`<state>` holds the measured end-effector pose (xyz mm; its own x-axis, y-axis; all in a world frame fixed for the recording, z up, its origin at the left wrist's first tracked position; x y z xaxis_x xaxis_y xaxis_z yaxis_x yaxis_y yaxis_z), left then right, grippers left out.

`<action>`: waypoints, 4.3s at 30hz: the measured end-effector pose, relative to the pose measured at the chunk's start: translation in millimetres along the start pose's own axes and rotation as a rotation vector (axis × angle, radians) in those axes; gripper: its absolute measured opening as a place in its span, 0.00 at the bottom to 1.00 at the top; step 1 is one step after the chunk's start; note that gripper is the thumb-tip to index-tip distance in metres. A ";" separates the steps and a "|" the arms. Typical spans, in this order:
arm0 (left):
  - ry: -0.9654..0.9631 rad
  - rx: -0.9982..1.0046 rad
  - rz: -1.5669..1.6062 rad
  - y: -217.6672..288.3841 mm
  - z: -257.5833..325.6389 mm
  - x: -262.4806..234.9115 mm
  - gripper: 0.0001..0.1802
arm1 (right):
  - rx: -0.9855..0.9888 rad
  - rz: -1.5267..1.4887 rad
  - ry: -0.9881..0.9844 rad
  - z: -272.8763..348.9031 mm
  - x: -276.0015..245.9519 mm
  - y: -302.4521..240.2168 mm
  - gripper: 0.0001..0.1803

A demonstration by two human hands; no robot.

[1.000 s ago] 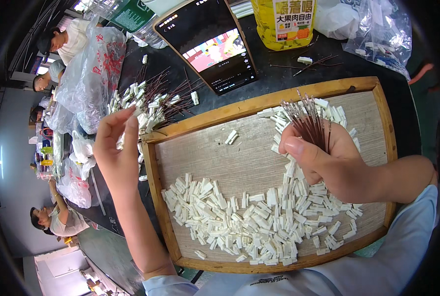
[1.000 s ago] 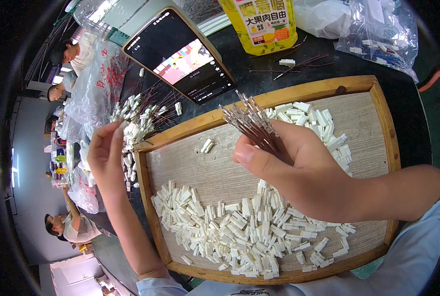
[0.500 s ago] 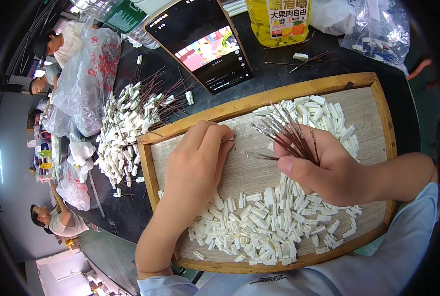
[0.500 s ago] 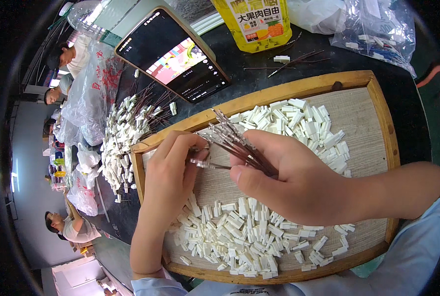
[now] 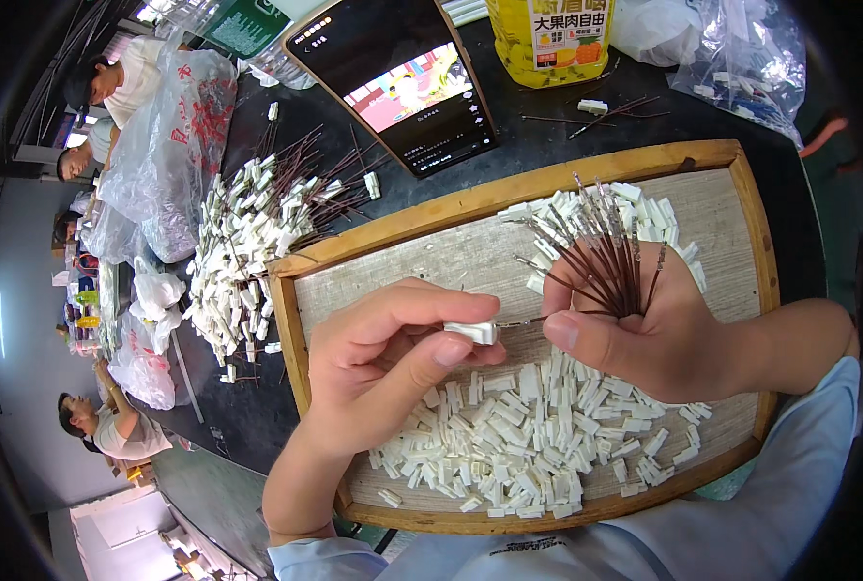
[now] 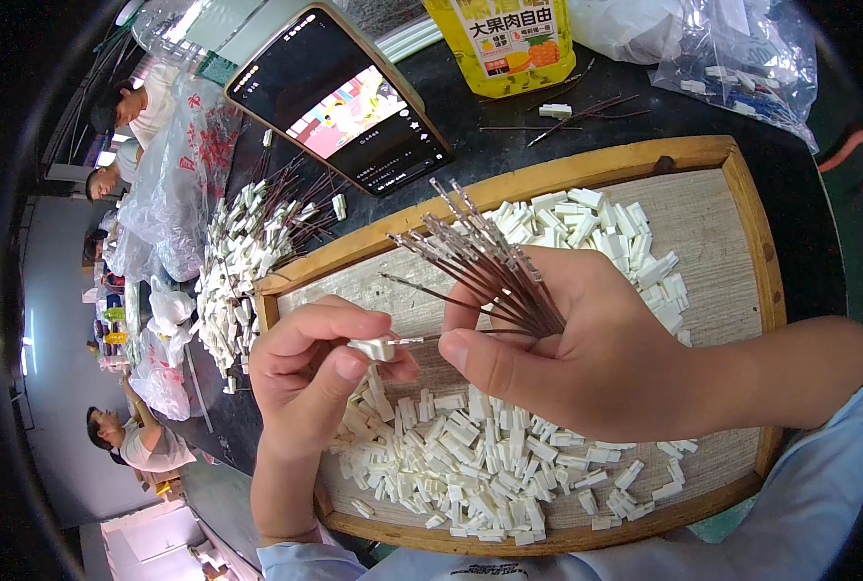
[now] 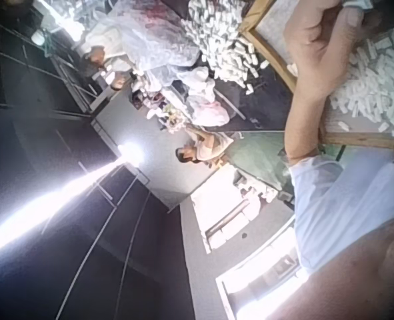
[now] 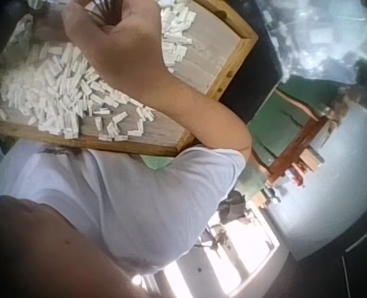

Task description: The person inserts metal pins into white plastic connector housings by hand, assembling connector assemblies.

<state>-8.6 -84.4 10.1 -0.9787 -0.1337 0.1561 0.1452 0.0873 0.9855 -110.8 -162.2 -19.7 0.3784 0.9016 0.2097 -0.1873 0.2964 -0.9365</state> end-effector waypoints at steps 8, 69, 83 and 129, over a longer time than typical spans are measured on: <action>0.029 0.006 -0.327 9.7 -0.7 6.5 0.12 | 0.026 0.093 -0.061 3.7 2.6 4.4 0.07; 0.108 0.092 0.124 6.3 3.1 -2.9 0.12 | -0.054 0.061 0.023 0.0 -3.7 -5.5 0.05; 0.072 0.115 -0.181 12.2 4.8 3.8 0.12 | -0.012 0.039 -0.007 2.8 -4.3 -2.7 0.07; -0.180 0.219 -1.264 -1.0 -12.4 12.1 0.17 | -0.095 0.029 0.019 0.6 -10.2 -0.6 0.08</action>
<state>-18.8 -98.4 11.8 -0.4272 -0.1096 -0.8975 -0.8988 0.1599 0.4082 -115.1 -171.4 -21.2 0.3918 0.9027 0.1779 -0.1115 0.2386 -0.9647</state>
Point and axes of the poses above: each hand's wrist, its own z-axis away from the middle knuckle, its own x-axis out of the palm, y = z × x, the point moved 10 cm from there along -z, towards the middle knuckle, and after that the axes turned 5 degrees about z, right-handed, at the moved point
